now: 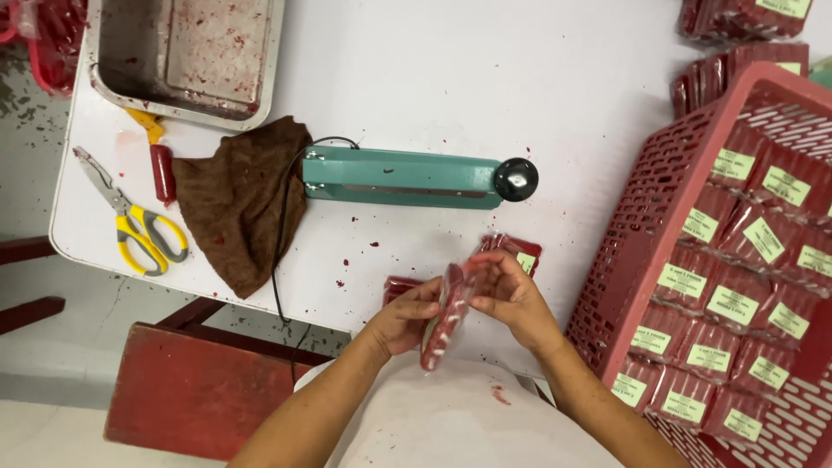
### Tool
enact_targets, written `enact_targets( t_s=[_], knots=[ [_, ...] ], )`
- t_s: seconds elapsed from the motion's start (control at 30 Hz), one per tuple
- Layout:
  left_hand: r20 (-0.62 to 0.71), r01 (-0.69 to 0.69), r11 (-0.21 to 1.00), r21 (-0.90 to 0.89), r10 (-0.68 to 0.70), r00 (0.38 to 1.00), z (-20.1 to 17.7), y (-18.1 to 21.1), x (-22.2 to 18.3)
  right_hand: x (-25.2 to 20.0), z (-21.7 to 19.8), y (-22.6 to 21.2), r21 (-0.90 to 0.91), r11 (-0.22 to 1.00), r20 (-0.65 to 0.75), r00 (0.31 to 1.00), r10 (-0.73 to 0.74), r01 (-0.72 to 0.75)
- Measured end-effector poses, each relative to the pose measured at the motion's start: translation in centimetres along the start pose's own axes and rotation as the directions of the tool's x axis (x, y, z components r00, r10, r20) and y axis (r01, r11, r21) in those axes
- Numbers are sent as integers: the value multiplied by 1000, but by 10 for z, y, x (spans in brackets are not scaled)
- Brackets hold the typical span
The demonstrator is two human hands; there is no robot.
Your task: Sealing small plastic bags containing food items using a manual heat sealer and placing them into a storage crate.
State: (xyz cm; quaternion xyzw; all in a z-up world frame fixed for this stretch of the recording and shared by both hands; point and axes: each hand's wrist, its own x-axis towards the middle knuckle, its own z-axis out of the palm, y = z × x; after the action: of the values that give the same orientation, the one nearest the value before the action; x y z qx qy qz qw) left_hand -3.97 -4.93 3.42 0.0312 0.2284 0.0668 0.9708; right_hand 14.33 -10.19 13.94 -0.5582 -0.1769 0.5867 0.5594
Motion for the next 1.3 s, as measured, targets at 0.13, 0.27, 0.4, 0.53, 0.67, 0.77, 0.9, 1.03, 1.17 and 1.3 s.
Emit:
enact_targets(
  t_s=[0.13,0.27,0.4,0.53,0.67,0.77,0.9,1.03,1.17,1.3],
  knots=[
    [-167,30,998,-55,-39,985,11,20,-23,3,-22,9,-51,999,20,1000,-11,12],
    [-274,-5,995,97,31,961,27,60,-38,8,-32,-10,-46,996,-44,996,-76,74],
    [-342,32,981,194,37,939,13,65,-34,27,-36,-31,41,985,-209,965,-155,167],
    [-315,145,923,357,-27,949,41,91,-31,57,-24,-63,-399,843,-330,802,-498,360],
    [-341,178,851,493,1,940,22,86,4,88,-6,-78,-867,409,20,839,-544,286],
    [-384,-32,966,255,132,914,-15,59,35,107,2,-71,-949,260,18,853,-522,179],
    [-323,-396,900,-180,326,888,24,68,41,110,35,-104,-980,80,115,839,-531,185],
    [-383,-551,739,-389,414,826,-80,18,80,114,35,-103,-985,130,33,859,-511,115],
    [-425,-569,752,-332,419,802,-86,26,73,124,19,-80,-956,295,-140,875,-463,3],
    [-453,-567,770,-292,411,791,-24,57,48,136,8,-62,-934,355,-215,858,-466,-41]
  ],
)
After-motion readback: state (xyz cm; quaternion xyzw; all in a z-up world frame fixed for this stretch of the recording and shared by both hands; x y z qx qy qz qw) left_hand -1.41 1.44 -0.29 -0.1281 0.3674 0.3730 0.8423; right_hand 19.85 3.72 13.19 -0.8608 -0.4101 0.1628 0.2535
